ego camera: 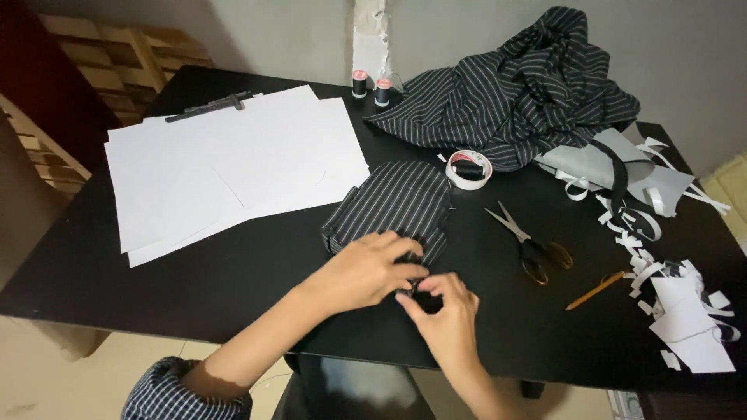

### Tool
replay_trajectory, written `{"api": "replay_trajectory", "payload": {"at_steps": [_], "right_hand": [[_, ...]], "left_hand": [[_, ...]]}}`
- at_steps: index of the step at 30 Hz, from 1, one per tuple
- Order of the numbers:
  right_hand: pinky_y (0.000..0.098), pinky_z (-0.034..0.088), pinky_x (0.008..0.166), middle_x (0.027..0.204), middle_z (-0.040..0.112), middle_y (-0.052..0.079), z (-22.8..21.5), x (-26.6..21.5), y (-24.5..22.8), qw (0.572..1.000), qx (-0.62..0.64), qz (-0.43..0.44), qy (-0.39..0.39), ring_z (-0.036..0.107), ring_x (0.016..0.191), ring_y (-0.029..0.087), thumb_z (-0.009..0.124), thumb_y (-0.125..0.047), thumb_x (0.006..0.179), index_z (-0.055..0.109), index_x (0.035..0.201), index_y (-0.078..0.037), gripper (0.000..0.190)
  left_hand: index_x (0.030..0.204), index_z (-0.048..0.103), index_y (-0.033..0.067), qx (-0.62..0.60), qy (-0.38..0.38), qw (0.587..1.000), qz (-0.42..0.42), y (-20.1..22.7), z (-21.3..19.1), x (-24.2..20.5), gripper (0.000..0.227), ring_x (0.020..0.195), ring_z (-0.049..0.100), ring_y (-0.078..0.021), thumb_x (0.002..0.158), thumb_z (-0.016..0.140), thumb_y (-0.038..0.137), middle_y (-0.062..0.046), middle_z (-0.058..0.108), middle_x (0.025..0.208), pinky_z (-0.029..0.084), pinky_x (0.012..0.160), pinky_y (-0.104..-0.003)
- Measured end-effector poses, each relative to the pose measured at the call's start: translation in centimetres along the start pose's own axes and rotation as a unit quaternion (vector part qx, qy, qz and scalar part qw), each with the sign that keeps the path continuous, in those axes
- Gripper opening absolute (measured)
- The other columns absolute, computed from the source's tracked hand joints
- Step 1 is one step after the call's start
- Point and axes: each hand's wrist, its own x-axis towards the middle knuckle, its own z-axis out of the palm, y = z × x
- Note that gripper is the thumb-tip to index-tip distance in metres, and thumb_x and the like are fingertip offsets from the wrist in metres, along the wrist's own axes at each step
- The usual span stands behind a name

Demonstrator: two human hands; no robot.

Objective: Inspecting a handmade striped fabric pouch and trimming excess material and loose threads with scissors.

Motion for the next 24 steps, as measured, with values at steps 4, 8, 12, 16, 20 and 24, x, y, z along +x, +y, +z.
{"api": "replay_trajectory", "payload": {"at_steps": [4,8,12,16,20,24], "right_hand": [[0.0340,0.029,0.081,0.079,0.061,-0.013,0.9,-0.7,0.1,0.997,-0.077,0.013,-0.005,0.058,0.083,0.014,0.073,-0.043,0.073,0.063,0.071,-0.024,0.022],[0.0347,0.023,0.081,0.083,0.062,-0.013,1.5,-0.3,-0.1,0.998,-0.067,-0.005,-0.007,0.055,0.086,0.014,0.070,-0.030,0.077,0.065,0.075,-0.026,0.006],[0.0356,0.025,0.080,0.077,0.056,-0.010,2.0,0.1,-1.5,0.995,-0.100,0.030,-0.011,0.053,0.086,0.015,0.067,-0.051,0.076,0.061,0.074,-0.022,0.029],[0.0367,0.026,0.083,0.078,0.054,-0.003,3.0,1.1,-1.1,0.993,-0.120,0.016,0.010,0.052,0.084,0.020,0.066,-0.033,0.081,0.059,0.075,-0.015,0.020],[0.0410,0.024,0.089,0.078,0.054,-0.003,3.3,1.5,-1.1,0.992,-0.124,-0.014,0.004,0.052,0.089,0.018,0.068,-0.016,0.080,0.064,0.078,-0.012,0.006],[0.0458,0.020,0.094,0.075,0.052,-0.001,2.7,1.7,-1.7,0.995,-0.095,-0.017,-0.026,0.052,0.094,0.018,0.068,-0.018,0.082,0.062,0.078,-0.011,0.010]], "left_hand": [[0.092,0.064,0.0144,0.065,0.006,0.996,0.061,-0.2,0.8,0.5,0.013,0.082,0.047,-0.0207,0.083,0.063,0.006,0.000,0.054,0.102,0.037,0.062,-0.034],[0.081,0.058,0.0146,0.151,-0.042,0.982,0.107,-1.0,0.2,1.2,0.006,0.078,0.049,-0.0173,0.083,0.063,0.013,0.002,0.050,0.089,0.043,0.055,-0.032],[0.076,0.053,0.0156,0.199,-0.018,0.963,0.178,-2.9,1.4,1.0,0.020,0.071,0.047,-0.0137,0.083,0.068,0.006,0.004,0.049,0.080,0.040,0.044,-0.027],[0.088,0.060,0.0104,0.213,-0.022,0.954,0.211,-3.5,1.0,1.3,0.008,0.066,0.049,-0.0115,0.084,0.065,0.005,0.002,0.051,0.078,0.041,0.043,-0.026],[0.080,0.059,0.0109,0.219,0.007,0.944,0.246,-4.2,1.0,1.4,0.009,0.067,0.049,-0.0124,0.088,0.061,0.008,0.001,0.047,0.077,0.041,0.046,-0.023],[0.070,0.054,0.0111,0.198,0.058,0.938,0.278,-4.6,0.4,1.7,0.028,0.069,0.049,-0.0129,0.098,0.050,0.014,0.001,0.042,0.072,0.043,0.053,-0.019]]}}
